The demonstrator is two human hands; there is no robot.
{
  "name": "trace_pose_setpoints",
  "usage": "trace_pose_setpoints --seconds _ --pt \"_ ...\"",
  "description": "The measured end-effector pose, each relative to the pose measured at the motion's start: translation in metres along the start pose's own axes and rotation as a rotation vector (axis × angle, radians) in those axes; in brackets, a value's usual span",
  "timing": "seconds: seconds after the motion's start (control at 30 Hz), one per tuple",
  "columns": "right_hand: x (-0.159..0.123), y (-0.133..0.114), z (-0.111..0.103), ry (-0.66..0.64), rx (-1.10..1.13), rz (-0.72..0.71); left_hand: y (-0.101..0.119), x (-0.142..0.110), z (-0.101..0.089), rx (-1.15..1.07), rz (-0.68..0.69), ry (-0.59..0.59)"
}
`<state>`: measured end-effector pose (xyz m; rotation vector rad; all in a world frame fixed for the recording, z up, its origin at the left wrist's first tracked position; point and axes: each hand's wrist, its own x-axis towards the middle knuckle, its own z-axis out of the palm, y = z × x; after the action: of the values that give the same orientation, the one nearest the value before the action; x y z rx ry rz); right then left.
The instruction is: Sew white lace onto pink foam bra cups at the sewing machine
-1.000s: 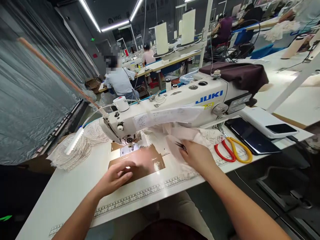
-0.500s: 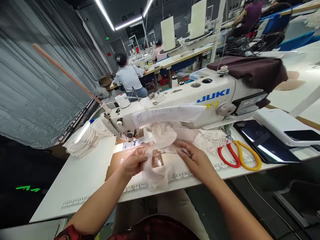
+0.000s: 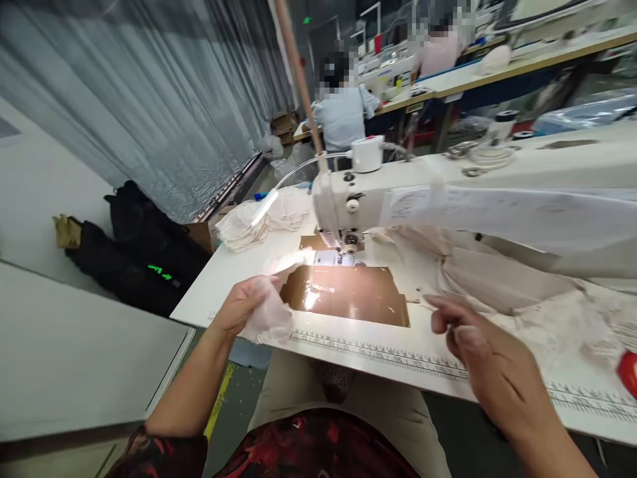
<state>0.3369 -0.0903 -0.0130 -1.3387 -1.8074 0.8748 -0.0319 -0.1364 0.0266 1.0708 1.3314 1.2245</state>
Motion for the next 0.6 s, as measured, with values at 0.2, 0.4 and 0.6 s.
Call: trace_pose_setpoints --seconds 0.2,0.4,0.6 --pt "0.019 -0.065 0.075 -0.515 0.103 -0.048 -0.024 -0.005 -0.002 -0.047 -0.129 -0.217" --pt "0.033 -0.093 0.126 -0.704 0.327 -0.016 -0.024 -0.018 -0.007 0.016 -0.165 -0.415" --pt "0.031 -0.095 0.140 -0.762 0.445 0.017 -0.020 -0.021 -0.009 0.060 -0.079 -0.516"
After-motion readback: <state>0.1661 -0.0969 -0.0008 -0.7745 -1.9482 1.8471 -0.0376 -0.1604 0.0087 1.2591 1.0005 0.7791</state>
